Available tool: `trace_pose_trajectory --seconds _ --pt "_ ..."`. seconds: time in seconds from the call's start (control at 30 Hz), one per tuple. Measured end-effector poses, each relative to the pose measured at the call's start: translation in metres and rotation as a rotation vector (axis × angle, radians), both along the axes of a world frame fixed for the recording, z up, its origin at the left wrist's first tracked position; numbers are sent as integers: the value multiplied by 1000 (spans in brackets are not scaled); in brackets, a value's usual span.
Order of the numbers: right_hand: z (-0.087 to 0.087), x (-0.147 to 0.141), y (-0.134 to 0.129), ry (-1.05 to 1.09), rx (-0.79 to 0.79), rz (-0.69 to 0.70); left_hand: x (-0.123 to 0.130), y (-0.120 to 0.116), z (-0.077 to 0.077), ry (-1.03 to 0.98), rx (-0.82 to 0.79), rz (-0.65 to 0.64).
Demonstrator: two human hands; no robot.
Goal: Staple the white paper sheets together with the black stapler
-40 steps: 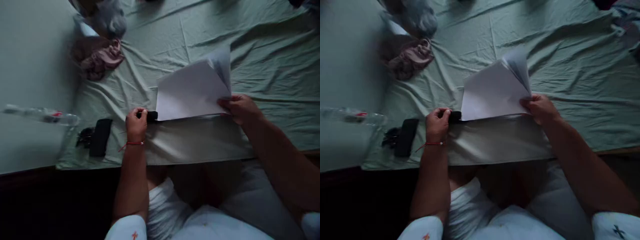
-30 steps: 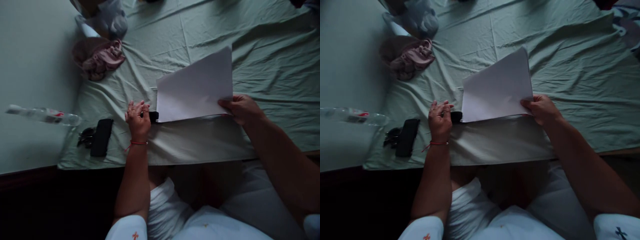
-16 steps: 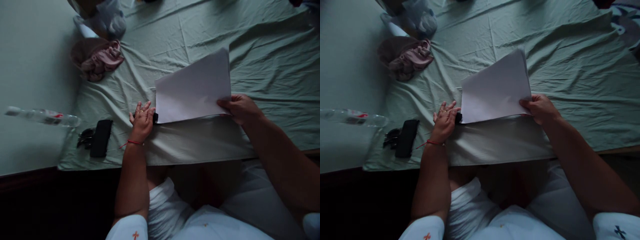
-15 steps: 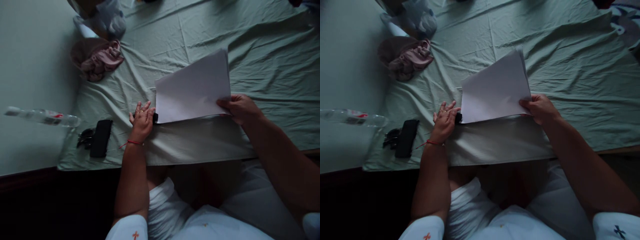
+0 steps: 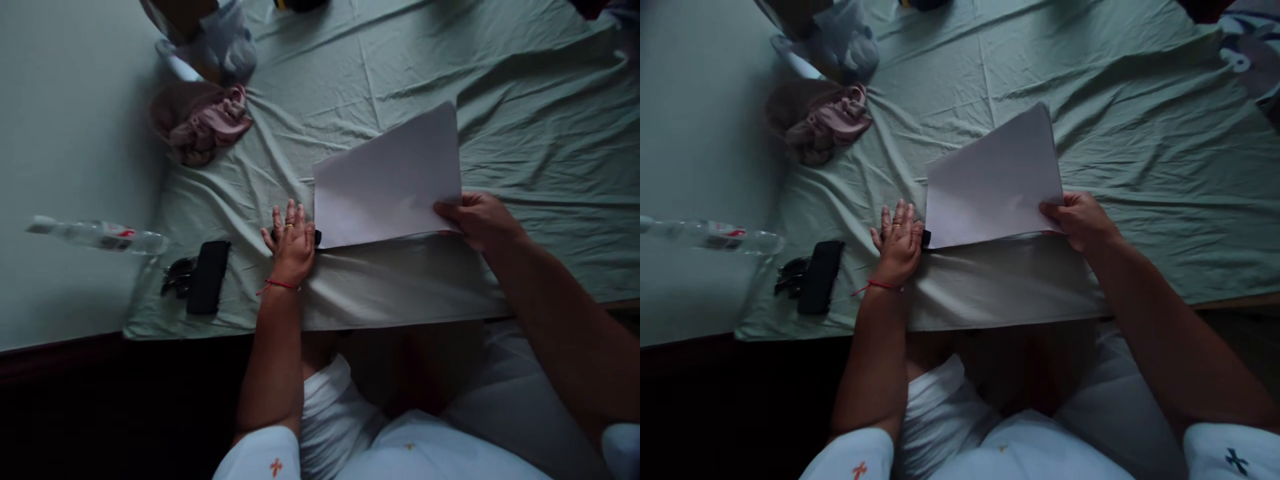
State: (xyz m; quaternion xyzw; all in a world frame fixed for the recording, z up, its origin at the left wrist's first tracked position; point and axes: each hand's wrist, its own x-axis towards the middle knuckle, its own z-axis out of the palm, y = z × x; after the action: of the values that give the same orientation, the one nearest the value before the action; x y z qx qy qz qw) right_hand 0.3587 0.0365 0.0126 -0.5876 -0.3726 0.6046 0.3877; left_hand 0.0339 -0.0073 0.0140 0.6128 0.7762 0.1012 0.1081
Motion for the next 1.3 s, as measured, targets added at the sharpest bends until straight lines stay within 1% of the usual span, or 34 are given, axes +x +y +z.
trace_pose_trajectory --seconds 0.1,0.2,0.27,0.33,0.43,0.53,0.63,0.8,0.83,0.9,0.93,1.0,1.03,1.1,1.17,1.2,1.3 --pt "3 -2 -1 9 -45 -45 7 -2 0 22 38 69" --pt "7 -5 -2 4 -77 -82 8 -5 -3 3 150 139" --pt "8 -6 -3 2 -77 -82 6 -6 -4 -35 226 168" --pt "7 -5 -3 0 -58 -63 4 -8 -4 -90 255 162" --pt "3 -3 -2 -20 13 -44 3 -12 -4 -142 213 106" --pt "2 1 -3 -41 68 -53 1 -13 -5 -166 177 65" --pt "5 2 -5 -39 77 -58 -9 -11 -6 -214 189 56" --pt "11 1 -7 -8 120 -82 -40 -2 -11 -244 297 63" --pt "11 1 -7 -5 135 -86 -45 0 -11 -241 326 82" --pt "9 2 -7 8 163 -92 -48 2 -9 -211 399 163" --pt "8 4 -6 20 175 -102 -46 2 -6 -184 444 215" --pt "6 7 -3 56 180 -133 -33 -1 0 -132 548 291" --pt "5 9 -1 79 173 -154 -23 -2 2 -125 603 296" --pt "6 12 3 109 152 -198 -2 -5 5 -191 681 230" --pt "8 15 7 101 126 -237 18 -4 2 -378 693 166" --pt "9 16 8 89 117 -252 25 -2 -2 -483 679 179" --pt "13 18 10 70 90 -266 37 10 -13 -832 598 339"
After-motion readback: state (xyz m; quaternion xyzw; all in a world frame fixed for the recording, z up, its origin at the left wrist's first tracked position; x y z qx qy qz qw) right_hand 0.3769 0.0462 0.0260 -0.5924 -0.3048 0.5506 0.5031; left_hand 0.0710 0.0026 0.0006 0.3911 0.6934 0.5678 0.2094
